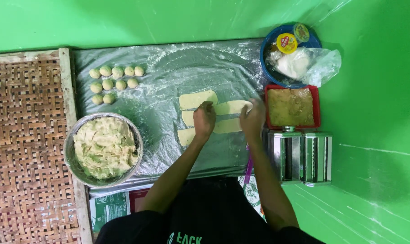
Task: Flattening dough balls, rolling them through a manual pasta machine, and cutting the sheets into thin strips using a scraper.
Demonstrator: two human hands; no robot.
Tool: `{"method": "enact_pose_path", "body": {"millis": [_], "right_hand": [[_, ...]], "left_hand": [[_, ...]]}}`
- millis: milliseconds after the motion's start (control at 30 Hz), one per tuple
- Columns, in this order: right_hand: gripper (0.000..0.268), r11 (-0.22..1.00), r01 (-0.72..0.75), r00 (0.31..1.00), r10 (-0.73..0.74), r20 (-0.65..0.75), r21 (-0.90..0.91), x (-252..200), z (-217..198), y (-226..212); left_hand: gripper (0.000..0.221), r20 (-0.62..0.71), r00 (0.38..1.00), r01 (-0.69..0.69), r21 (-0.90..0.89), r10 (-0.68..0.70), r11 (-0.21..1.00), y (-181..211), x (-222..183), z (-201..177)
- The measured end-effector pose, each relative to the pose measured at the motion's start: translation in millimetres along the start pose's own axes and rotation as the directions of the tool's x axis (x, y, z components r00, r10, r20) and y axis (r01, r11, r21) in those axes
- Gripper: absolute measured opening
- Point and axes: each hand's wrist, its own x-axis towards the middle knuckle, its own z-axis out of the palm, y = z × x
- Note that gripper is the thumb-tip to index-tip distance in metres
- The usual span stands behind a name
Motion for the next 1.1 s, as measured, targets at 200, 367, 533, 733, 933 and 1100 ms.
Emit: {"method": "enact_pose_path", "body": {"millis": [200,367,533,733,933,1100], "right_hand": [[0.054,0.991,0.111,0.883,-0.131,0.451,0.071,-41,-19,-61],[0.065,0.981,0.196,0.868,-0.169,0.466,-0.01,-47,-10,-45],[0.062,0.996,0.027,0.859,-0.065,0.508,0.082,-35,-25,-62],[0.042,0.979,0.191,0.948,-0.204,0.244,0.076,-17,14,-71],[0.058,0.95,0.203,0.837,-0.294,0.462,0.236,-20,34,-96],[0.053,0.952,0.282,0.88,-0.306,0.364,0.12,-28,44,-87]], "left_hand": [[0.042,0.219,0.734,-0.671,0.379,0.643,0.637,-14,-26,9],[0.046,0.309,0.742,-0.668,0.417,0.595,0.616,-27,-31,16],[0.056,0.289,0.841,-0.54,0.406,0.457,0.737,-34,-10,-12],[0.047,-0.151,0.851,-0.358,0.534,0.503,0.766,-70,17,-59],[0.057,0.117,0.833,-0.504,0.564,0.541,0.655,-94,2,-70],[0.056,0.06,0.88,-0.424,0.547,0.471,0.722,-96,1,-59]]}}
